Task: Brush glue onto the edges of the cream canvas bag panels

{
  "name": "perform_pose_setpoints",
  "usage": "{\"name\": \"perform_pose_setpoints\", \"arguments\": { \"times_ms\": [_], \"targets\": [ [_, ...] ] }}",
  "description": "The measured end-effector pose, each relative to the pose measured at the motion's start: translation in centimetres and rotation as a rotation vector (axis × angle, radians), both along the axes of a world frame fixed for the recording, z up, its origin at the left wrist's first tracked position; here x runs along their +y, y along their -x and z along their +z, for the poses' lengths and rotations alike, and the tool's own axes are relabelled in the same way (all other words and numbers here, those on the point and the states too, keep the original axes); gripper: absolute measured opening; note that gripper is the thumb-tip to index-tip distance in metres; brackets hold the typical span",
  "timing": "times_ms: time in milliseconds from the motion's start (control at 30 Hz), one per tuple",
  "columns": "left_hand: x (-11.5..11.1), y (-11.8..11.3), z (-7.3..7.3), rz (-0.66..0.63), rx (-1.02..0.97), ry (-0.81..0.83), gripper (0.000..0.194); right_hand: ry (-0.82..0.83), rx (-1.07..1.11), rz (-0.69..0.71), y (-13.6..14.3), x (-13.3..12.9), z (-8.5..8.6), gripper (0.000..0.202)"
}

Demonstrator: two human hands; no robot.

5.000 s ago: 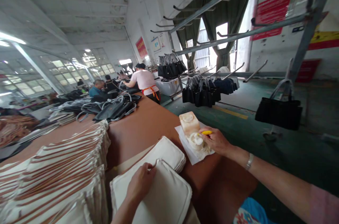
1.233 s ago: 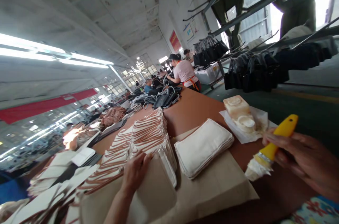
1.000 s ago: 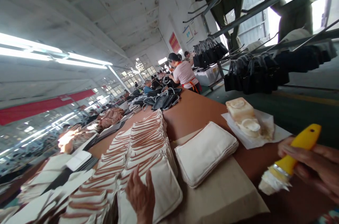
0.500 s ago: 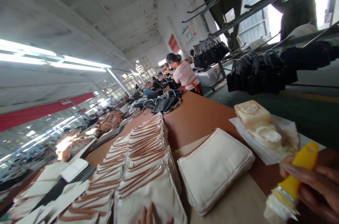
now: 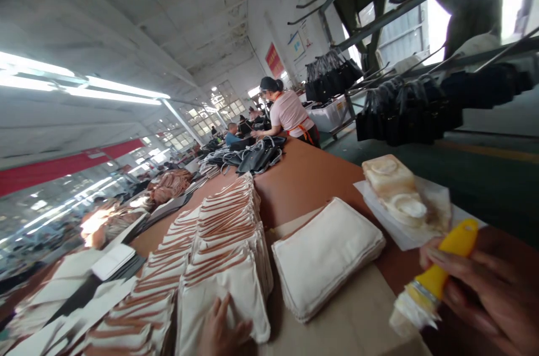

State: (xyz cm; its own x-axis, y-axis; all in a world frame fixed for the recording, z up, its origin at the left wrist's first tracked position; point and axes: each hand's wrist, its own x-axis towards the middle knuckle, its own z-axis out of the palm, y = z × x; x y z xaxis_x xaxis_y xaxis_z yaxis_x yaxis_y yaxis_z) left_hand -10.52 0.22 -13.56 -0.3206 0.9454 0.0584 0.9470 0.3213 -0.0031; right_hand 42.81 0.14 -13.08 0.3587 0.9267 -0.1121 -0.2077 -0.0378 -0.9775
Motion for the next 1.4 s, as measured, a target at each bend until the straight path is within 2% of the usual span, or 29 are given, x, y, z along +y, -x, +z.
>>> {"name": "perform_pose_setpoints", "arguments": {
  "times_ms": [67,100,133,200,267,367,433,567,667,833,967,1033,1133,1233,1400],
  "targets": [
    [1.2,-2.1,2.2,-0.016,0.013,0.021,0.046,0.062,0.156,0.043,-1.0,-0.5,2.1,0.045],
    [2.0,-4.0,3.4,-0.035,0.029,0.0,0.039,0.071,0.21,0.039,-1.7,-0.7,2.9,0.05],
    [2.9,-6.3,4.5,-0.07,0.049,-0.036,0.04,0.061,0.236,0.024,-2.3,-0.8,3.6,0.053],
    [5.0,-12.2,6.0,-0.219,0.105,-0.184,0.044,0.025,0.263,0.026,-3.6,-0.9,4.2,0.054],
    [7.5,-18.6,6.5,-0.372,0.027,-0.178,0.04,-0.015,0.275,0.041,-4.7,-1.1,4.0,0.052],
    [12.5,-26.1,5.2,-0.448,-0.042,-0.146,0.037,-0.027,0.25,-0.059,-6.1,-1.7,3.1,0.05],
    [16.3,-28.9,3.7,-0.448,-0.071,-0.099,0.037,-0.004,0.233,-0.132,-6.9,-2.2,2.4,0.05],
    [22.2,-31.2,1.5,-0.455,-0.127,-0.004,0.033,0.008,0.278,-0.162,-9.3,-2.7,0.7,0.05],
    [24.0,-31.9,1.0,-0.459,-0.149,0.0,0.033,0.013,0.319,-0.187,-10.8,-2.6,-0.2,0.051],
    [23.7,-32.4,1.6,-0.463,-0.191,-0.065,0.031,0.003,0.376,-0.152,-10.9,-2.4,0.4,0.049],
    [22.2,-32.6,2.6,-0.501,-0.291,-0.1,0.021,-0.017,0.314,-0.152,-9.9,-2.2,0.8,0.048],
    [20.9,-32.9,3.2,-0.548,-0.363,-0.088,0.022,-0.038,0.27,-0.166,-9.6,-2.1,0.8,0.047],
    [18.2,-33.4,4.3,-0.65,-0.471,-0.042,0.032,-0.061,0.27,-0.151,-9.3,-2.1,1.6,0.047],
    [14.6,-34.2,5.5,-0.739,-0.561,0.007,0.036,-0.128,0.29,-0.133,-8.9,-1.8,3.5,0.046],
    [8.2,-35.8,7.3,-0.821,-0.728,0.104,0.032,-0.287,0.205,0.028,-7.9,-0.7,6.4,0.041]
  ]
}}
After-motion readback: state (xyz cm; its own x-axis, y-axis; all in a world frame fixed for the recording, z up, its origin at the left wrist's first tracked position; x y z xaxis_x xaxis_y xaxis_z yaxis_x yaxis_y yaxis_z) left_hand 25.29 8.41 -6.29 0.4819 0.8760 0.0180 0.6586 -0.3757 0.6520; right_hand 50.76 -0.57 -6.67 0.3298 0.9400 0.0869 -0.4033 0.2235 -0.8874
